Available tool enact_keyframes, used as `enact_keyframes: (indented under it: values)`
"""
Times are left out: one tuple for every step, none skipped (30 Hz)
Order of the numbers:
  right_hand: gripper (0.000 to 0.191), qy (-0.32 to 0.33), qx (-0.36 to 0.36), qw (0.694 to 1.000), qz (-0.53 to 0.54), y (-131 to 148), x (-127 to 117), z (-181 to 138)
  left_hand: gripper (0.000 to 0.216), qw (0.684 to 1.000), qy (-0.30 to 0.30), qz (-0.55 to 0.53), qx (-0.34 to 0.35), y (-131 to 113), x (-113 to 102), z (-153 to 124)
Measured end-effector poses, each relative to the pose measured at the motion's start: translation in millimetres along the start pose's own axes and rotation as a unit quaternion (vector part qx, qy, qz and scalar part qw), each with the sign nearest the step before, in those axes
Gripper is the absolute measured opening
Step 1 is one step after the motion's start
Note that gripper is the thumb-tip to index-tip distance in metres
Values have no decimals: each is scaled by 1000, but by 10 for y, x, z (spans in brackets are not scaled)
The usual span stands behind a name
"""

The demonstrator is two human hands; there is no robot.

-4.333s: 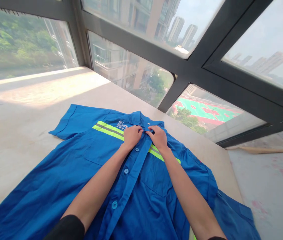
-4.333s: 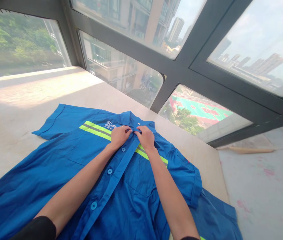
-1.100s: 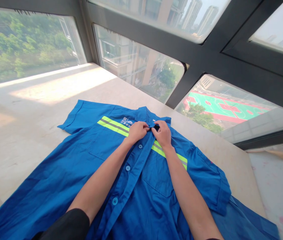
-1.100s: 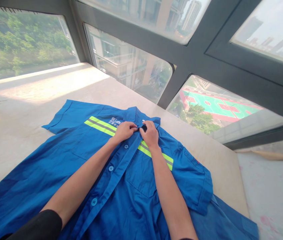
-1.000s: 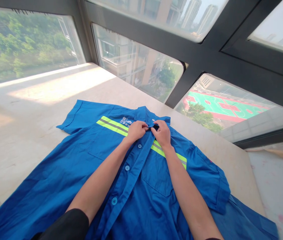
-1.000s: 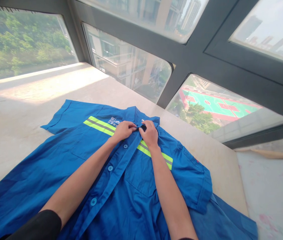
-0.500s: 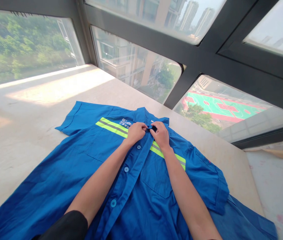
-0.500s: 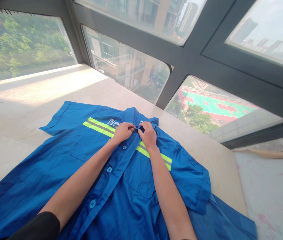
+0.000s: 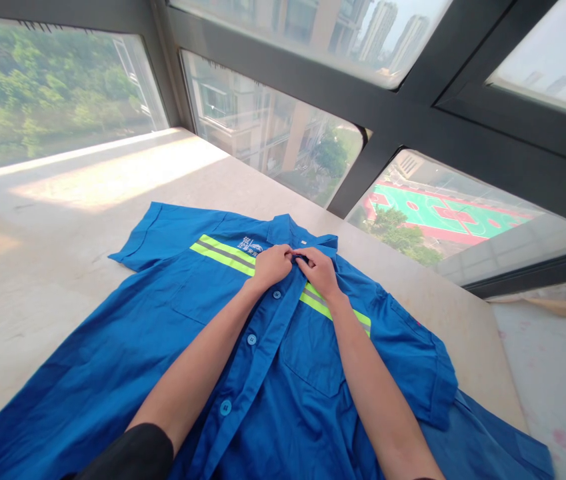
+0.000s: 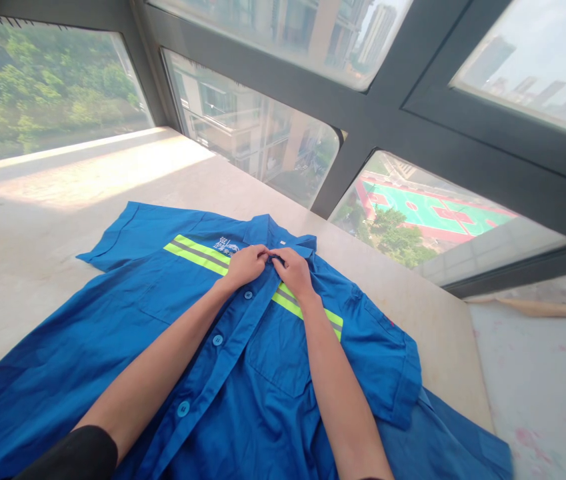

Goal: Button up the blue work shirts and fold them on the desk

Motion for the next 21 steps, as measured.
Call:
enact_keyframes:
  values:
    - [22, 0, -1, 1000, -4, 5, 3, 5, 29, 1000, 2, -2, 3, 0, 1, 4]
    - [23, 0, -2, 1000, -9, 10, 4, 9, 29, 1000, 6, -4, 6, -1, 3, 8]
    - [23, -1, -3, 1000, -15, 13, 6, 13, 29, 1000, 12, -6, 7, -3, 7, 11]
    - [24, -1, -2, 1000, -21, 13, 11, 15, 29, 1000, 19, -6, 7, -4, 9, 13]
    - [25, 0, -1, 1000, -26, 10, 20, 16, 30, 1000, 24, -7, 6, -6, 9, 13]
    - [25, 3, 1, 1000, -31, 3, 32, 17, 29, 1000, 28, -7, 4, -11, 4, 11]
    - [26, 4, 5, 999, -36, -7, 43, 16, 29, 1000, 30, -8, 4, -19, -3, 8]
    - [26, 6, 8, 999, -40, -18, 52, 15, 28, 999, 31, -9, 5, -28, -12, 3]
    - [26, 6, 12, 999, -44, -29, 59, 14, 27, 999, 31, -11, 6, -38, -20, -1]
    - [25, 4, 16, 999, -48, -41, 60, 12, 27, 999, 31, -13, 9, -45, -25, -3]
    - [25, 1, 21, 998, -52, -52, 56, 11, 27, 999, 32, -14, 11, -48, -26, -3]
    - [24, -4, 26, 998, -56, -62, 50, 9, 27, 999, 34, -14, 12, -43, -25, 0]
    - [24, -7, 32, 998, -60, -71, 44, 8, 26, 999, 36, -13, 13, -34, -20, 5]
    - [24, -11, 37, 997, -63, -78, 39, 6, 26, 999, 39, -11, 15, -22, -14, 13]
    - [24, -14, 42, 997, -67, -84, 35, 5, 26, 999, 43, -8, 17, -12, -6, 22]
    - [24, -16, 47, 996, -70, -89, 33, 4, 26, 999, 47, -5, 20, -4, 4, 30]
    - [24, -17, 51, 996, -75, -94, 33, 2, 26, 998, 51, -3, 24, 0, 13, 36]
    - [25, -19, 56, 995, -80, -99, 31, 2, 26, 998, 53, -1, 27, 0, 19, 39]
    - [25, -21, 60, 994, -84, -105, 30, 1, 26, 998, 52, -1, 28, -5, 23, 38]
    - [25, -22, 63, 994, -86, -106, 29, 2, 26, 998, 48, 0, 27, -11, 24, 35]
    - [24, -23, 62, 994, -84, -103, 28, 4, 27, 999, 41, 2, 23, -17, 23, 29]
Point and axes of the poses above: each hand's wrist, its own z-axis towards the middle knuckle, its own x-axis out of the palm, y = z × x, the point moved 10 cm from there along z, towards the middle knuckle, and after that the axes turned 12 degrees about -z, right-handed, at the moved point
